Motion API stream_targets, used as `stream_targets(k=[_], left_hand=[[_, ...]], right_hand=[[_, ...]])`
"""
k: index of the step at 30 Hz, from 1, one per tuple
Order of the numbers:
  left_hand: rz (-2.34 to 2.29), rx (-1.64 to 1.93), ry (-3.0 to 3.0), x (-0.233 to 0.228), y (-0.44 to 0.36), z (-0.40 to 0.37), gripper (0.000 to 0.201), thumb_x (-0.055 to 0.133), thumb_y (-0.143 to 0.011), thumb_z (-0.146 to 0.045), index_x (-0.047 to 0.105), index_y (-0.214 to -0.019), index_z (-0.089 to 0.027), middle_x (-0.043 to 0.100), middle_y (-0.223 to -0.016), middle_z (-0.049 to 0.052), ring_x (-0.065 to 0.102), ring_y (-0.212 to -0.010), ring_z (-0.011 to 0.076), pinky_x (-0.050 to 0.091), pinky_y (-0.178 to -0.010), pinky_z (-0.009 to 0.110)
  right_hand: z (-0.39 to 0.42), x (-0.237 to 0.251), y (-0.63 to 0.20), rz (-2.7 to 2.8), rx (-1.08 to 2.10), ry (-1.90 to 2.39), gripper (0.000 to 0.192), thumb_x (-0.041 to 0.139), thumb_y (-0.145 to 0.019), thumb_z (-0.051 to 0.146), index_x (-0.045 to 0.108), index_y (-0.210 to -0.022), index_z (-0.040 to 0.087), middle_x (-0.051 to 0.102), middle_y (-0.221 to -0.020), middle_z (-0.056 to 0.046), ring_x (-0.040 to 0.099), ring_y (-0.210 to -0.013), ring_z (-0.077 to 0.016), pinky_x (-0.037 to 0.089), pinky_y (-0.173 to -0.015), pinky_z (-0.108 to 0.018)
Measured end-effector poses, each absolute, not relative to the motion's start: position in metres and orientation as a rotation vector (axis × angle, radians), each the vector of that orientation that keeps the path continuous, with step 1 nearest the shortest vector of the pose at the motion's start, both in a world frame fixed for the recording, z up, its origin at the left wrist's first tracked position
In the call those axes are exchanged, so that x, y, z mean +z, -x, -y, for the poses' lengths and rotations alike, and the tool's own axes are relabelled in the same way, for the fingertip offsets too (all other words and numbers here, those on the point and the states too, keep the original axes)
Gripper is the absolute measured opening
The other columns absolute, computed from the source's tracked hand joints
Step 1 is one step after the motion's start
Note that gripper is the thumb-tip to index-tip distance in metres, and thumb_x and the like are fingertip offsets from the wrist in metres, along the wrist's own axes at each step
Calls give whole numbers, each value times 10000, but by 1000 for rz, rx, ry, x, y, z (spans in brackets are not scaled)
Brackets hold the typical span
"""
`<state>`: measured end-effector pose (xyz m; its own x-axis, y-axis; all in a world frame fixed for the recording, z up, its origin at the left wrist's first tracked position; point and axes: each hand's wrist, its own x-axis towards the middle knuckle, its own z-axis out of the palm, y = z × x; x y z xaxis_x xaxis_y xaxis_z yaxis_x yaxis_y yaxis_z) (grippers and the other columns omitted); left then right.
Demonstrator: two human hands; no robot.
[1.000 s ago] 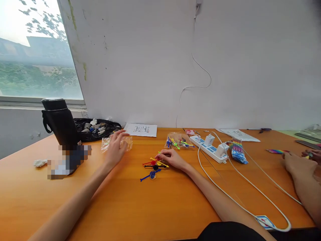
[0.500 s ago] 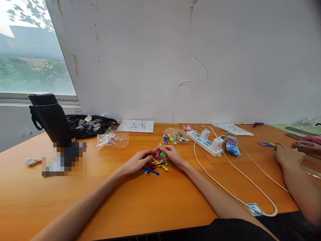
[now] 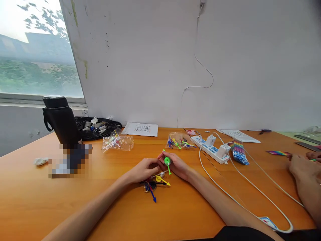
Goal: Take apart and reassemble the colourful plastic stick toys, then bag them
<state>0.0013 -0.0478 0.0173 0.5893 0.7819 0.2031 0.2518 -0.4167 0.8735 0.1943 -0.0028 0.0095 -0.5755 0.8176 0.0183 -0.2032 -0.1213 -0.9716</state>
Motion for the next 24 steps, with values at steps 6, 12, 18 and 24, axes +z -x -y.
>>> stream_targets(k=[6,12,18,24], left_hand=[[-759,707,-2000,21,-4,53,328,530,-928,-385,708,-1115,-182,720,-1019,58,629,-843,175,469,-742,245],[-771,736,-2122,21,-3,53,273,541,-921,-344,736,-1062,-216,727,-1040,68,647,-940,215,480,-861,307],[-874,1104,-1725,16,-2,41,322,624,-887,-427,619,-1142,-232,668,-1160,87,593,-1090,228,468,-893,322],[-758,1199,-1290,15,-5,37,340,666,-860,-487,608,-1061,-218,638,-983,50,607,-894,148,467,-749,241]], right_hand=[[-5,16,-201,1408,1692,750,403,641,-850,547,670,-710,169,543,-708,-11,437,-631,-118,360,-606,-250],[-11,20,-205,1313,1580,754,379,665,-827,579,656,-777,202,416,-572,45,296,-502,-99,290,-504,-258],[-9,21,-201,1329,1461,709,336,799,-724,495,721,-857,197,648,-798,-23,546,-705,-128,476,-706,-275],[-10,21,-201,1626,1236,713,341,781,-763,446,747,-1001,205,725,-957,-55,639,-821,-166,518,-836,-344]])
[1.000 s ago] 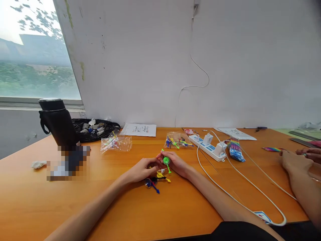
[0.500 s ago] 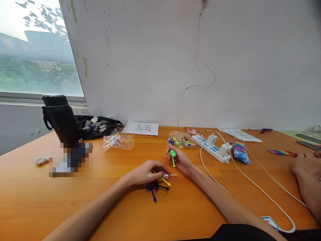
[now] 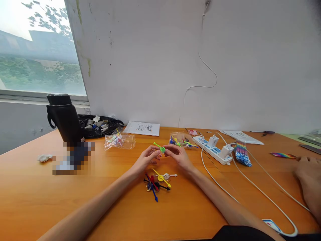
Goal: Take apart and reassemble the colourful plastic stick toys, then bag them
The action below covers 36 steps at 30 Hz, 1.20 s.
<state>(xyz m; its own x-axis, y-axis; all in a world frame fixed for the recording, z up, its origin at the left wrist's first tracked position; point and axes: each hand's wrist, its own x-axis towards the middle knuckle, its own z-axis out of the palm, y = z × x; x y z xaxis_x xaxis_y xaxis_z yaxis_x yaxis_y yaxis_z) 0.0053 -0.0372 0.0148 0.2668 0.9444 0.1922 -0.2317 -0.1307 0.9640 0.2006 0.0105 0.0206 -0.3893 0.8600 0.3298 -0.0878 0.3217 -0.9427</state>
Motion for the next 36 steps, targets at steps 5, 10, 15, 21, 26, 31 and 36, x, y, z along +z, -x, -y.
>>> stream_targets(k=[5,10,15,21,26,31,36], left_hand=[[-759,1211,-1302,10,-7,35,336,713,-821,-490,619,-978,-209,630,-943,41,586,-852,134,473,-698,223],[-828,1206,-1370,12,-10,38,398,733,-784,-530,606,-917,-177,612,-891,43,593,-825,153,472,-624,227],[-837,1190,-1349,15,-11,41,396,719,-796,-530,567,-880,-174,575,-876,32,601,-822,157,514,-630,241],[-828,1224,-1321,10,-6,34,404,780,-753,-469,609,-986,-187,609,-1046,42,644,-837,141,556,-808,316],[-802,1230,-1354,14,-5,36,388,761,-784,-439,622,-1039,-181,629,-1112,55,657,-910,156,524,-917,337],[-771,1189,-1486,17,-3,37,361,734,-813,-444,585,-1021,-189,617,-1087,55,643,-908,161,529,-850,314],[-846,1151,-1703,16,-1,39,291,639,-888,-452,542,-960,-187,642,-908,31,621,-802,152,497,-735,270]], right_hand=[[-8,17,-199,1779,1093,669,272,756,-807,414,728,-985,211,720,-937,-50,647,-856,-178,519,-801,-322],[2,20,-197,1897,943,653,233,705,-860,405,724,-968,200,713,-903,-53,664,-847,-190,524,-794,-325],[2,20,-197,1957,867,662,216,673,-884,395,717,-943,193,704,-895,-46,651,-841,-179,517,-793,-313],[-9,12,-199,1833,1085,673,259,698,-860,412,707,-1001,194,675,-887,-34,615,-804,-152,495,-743,-279],[-4,19,-199,1784,1375,648,424,736,-834,401,619,-1198,219,675,-932,-28,628,-828,-152,494,-758,-281],[-1,18,-198,1718,1482,563,331,751,-835,338,599,-1110,233,664,-978,-14,633,-913,-152,489,-849,-292],[2,15,-197,1704,1618,533,299,762,-824,313,559,-1028,234,648,-963,-3,646,-912,-157,483,-894,-320]])
